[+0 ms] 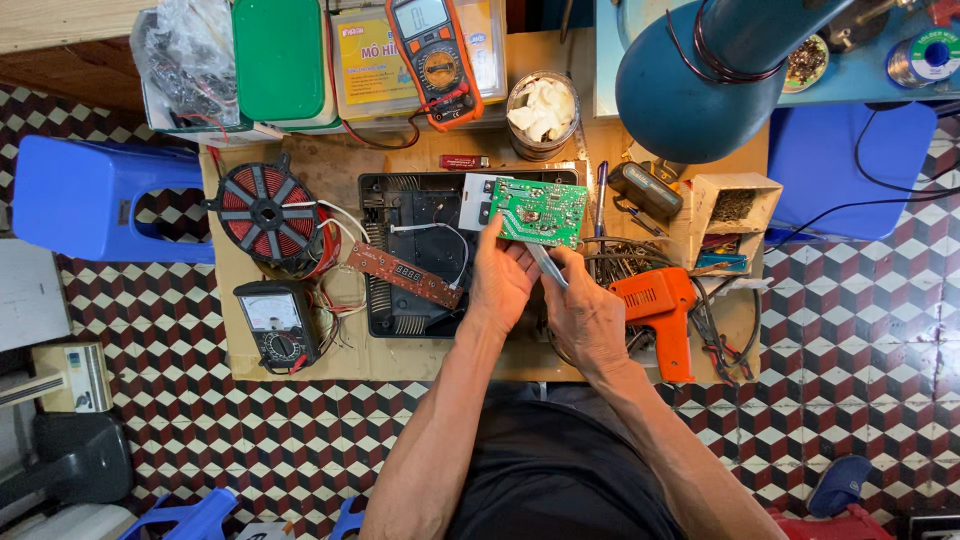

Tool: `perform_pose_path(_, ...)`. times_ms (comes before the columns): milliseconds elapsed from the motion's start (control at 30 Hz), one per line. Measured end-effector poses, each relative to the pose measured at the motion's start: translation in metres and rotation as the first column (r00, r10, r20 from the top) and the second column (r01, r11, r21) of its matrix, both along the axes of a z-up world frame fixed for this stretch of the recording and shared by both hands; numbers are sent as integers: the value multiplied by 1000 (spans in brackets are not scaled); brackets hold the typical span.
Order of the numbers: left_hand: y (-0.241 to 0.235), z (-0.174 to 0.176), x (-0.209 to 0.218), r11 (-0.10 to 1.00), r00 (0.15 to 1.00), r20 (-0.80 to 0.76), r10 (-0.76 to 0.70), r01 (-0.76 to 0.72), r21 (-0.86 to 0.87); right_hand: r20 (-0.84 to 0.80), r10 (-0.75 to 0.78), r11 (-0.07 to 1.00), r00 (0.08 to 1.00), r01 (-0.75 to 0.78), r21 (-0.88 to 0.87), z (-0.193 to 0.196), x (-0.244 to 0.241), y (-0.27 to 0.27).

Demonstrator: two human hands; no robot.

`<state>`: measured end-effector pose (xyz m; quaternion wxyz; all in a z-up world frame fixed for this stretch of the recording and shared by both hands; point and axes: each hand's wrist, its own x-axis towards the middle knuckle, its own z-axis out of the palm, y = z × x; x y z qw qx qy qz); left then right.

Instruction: The person uses a hot air gun and a flat tool to work on a circuit board with a heatsink, repeatedly heating and scraping components. They flip the board to access both sides and continue applying heat and scraping motions throughout the clip.

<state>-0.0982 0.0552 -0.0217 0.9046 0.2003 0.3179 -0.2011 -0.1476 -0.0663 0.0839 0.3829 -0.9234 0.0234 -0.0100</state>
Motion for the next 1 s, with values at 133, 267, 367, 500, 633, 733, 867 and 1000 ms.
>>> perform_pose_path(133,-17,-3,16,997,991,136,-4,-6,70,-40,-97,979,994,102,174,10,6,-10)
perform_pose_path(267,-21,-5,26,998,992,116,53,-58,39,-569,-200,838,797,441,323,24,-4,-23)
perform_pose_path(367,-21,3,28,994,992,122,44,-55,93,-569,-156,814,808,431,390,23,-15,-29)
perform_pose_path(500,-16,20,41,981,986,167,2,-34,190,-458,-156,834,875,365,413,8,-14,-29)
perform_pose_path(633,-20,17,69,958,964,237,-122,52,282,-562,-184,726,806,497,476,-5,-2,-22)
perform_pose_path(733,-25,7,97,938,940,256,-226,139,316,-553,-140,691,821,482,540,-10,12,-16)
perform_pose_path(867,-20,-1,114,883,904,208,-373,276,381,-616,-107,638,781,528,560,-11,16,-5)
perform_pose_path(1000,-11,6,106,846,884,198,-422,306,437,-658,-36,557,752,562,611,-7,14,13)
